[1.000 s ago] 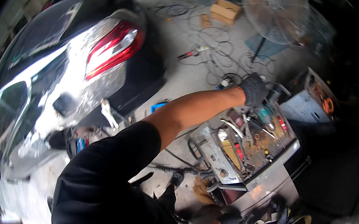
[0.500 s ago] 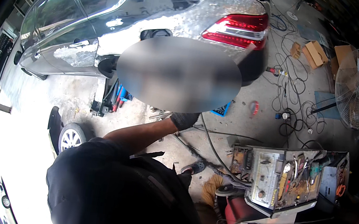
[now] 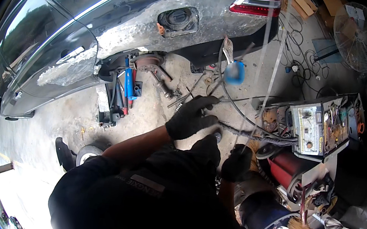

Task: The person uses a spot welder on the body panel near the fuel door, then handles a metal clip with pliers and secures a wire lead to the vehicle.

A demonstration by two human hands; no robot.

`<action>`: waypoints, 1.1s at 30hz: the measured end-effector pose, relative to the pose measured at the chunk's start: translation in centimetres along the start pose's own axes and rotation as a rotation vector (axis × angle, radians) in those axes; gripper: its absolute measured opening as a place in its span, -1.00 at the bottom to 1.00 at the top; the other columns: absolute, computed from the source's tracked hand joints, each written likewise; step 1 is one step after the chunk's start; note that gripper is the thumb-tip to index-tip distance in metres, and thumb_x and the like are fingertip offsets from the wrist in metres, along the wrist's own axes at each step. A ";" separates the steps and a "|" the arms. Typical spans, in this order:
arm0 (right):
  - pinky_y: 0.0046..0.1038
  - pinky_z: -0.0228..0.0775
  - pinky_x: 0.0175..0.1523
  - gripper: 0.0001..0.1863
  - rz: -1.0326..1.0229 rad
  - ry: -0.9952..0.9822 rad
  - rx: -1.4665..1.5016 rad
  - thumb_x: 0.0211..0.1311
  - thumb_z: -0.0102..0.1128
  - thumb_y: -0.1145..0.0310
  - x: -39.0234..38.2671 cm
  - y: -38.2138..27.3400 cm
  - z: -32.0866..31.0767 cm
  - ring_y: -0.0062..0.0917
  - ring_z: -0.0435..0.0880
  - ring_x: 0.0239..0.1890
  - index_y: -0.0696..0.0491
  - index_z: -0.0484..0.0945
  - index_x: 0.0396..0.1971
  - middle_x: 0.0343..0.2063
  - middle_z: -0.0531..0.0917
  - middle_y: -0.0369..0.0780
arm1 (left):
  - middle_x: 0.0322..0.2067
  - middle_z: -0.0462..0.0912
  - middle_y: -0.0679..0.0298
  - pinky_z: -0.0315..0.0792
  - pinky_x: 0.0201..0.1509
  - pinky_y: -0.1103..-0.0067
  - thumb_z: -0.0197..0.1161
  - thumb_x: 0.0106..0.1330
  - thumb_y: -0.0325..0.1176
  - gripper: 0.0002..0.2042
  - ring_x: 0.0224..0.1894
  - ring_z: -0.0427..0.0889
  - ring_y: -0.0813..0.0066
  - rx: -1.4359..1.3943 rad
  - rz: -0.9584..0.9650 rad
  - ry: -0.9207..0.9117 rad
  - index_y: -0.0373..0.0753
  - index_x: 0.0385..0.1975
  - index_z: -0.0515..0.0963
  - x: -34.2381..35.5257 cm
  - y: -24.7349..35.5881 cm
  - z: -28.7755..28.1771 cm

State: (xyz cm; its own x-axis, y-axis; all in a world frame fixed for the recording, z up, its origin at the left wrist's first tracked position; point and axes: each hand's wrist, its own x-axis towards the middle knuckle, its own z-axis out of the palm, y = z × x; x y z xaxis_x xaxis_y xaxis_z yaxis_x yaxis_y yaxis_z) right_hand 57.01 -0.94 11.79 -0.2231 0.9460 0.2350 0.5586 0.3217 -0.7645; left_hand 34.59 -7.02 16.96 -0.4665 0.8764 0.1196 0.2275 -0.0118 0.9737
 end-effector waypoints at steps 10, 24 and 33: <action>-0.35 0.32 -0.37 -0.79 -0.189 -0.186 -0.051 0.32 -0.12 0.41 -2.9 3.9 2.7 -0.29 0.51 -0.48 0.14 0.45 -0.48 -0.55 0.49 -0.11 | -0.55 0.44 0.04 0.31 -0.42 0.37 0.18 0.19 -0.38 -0.85 -0.51 0.45 0.10 -0.032 0.140 0.030 -0.34 -0.51 0.45 0.7 -0.5 5.8; -0.34 0.41 -0.18 -0.87 0.046 -0.958 -0.228 0.13 0.10 0.44 -6.7 18.2 -1.2 -0.28 0.57 -0.26 0.09 0.50 -0.30 -0.35 0.58 -0.13 | -0.64 0.51 0.29 0.33 -0.46 0.60 0.06 0.39 -0.25 -0.72 -0.51 0.42 0.67 -0.285 -0.372 -0.189 -0.28 -0.49 0.56 2.2 -8.6 9.3; -0.35 0.44 0.02 -0.59 0.359 -0.974 -0.065 0.10 0.20 0.24 3.4 35.3 19.6 -0.30 0.61 -0.09 0.11 0.47 -0.06 -0.20 0.64 -0.09 | -0.73 0.41 0.37 0.23 -0.71 0.51 0.06 0.28 -0.30 -0.76 -0.72 0.44 0.49 0.776 0.103 -0.557 -0.14 -0.65 0.41 -8.1 -40.9 6.8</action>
State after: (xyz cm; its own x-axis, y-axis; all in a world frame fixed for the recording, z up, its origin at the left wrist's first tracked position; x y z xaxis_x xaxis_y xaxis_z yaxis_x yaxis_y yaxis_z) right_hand 60.35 12.86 -26.14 -0.5672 0.5546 -0.6089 0.7555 0.0560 -0.6527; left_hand 34.93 -10.36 -25.17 0.0148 0.9942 -0.1063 0.8406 0.0452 0.5398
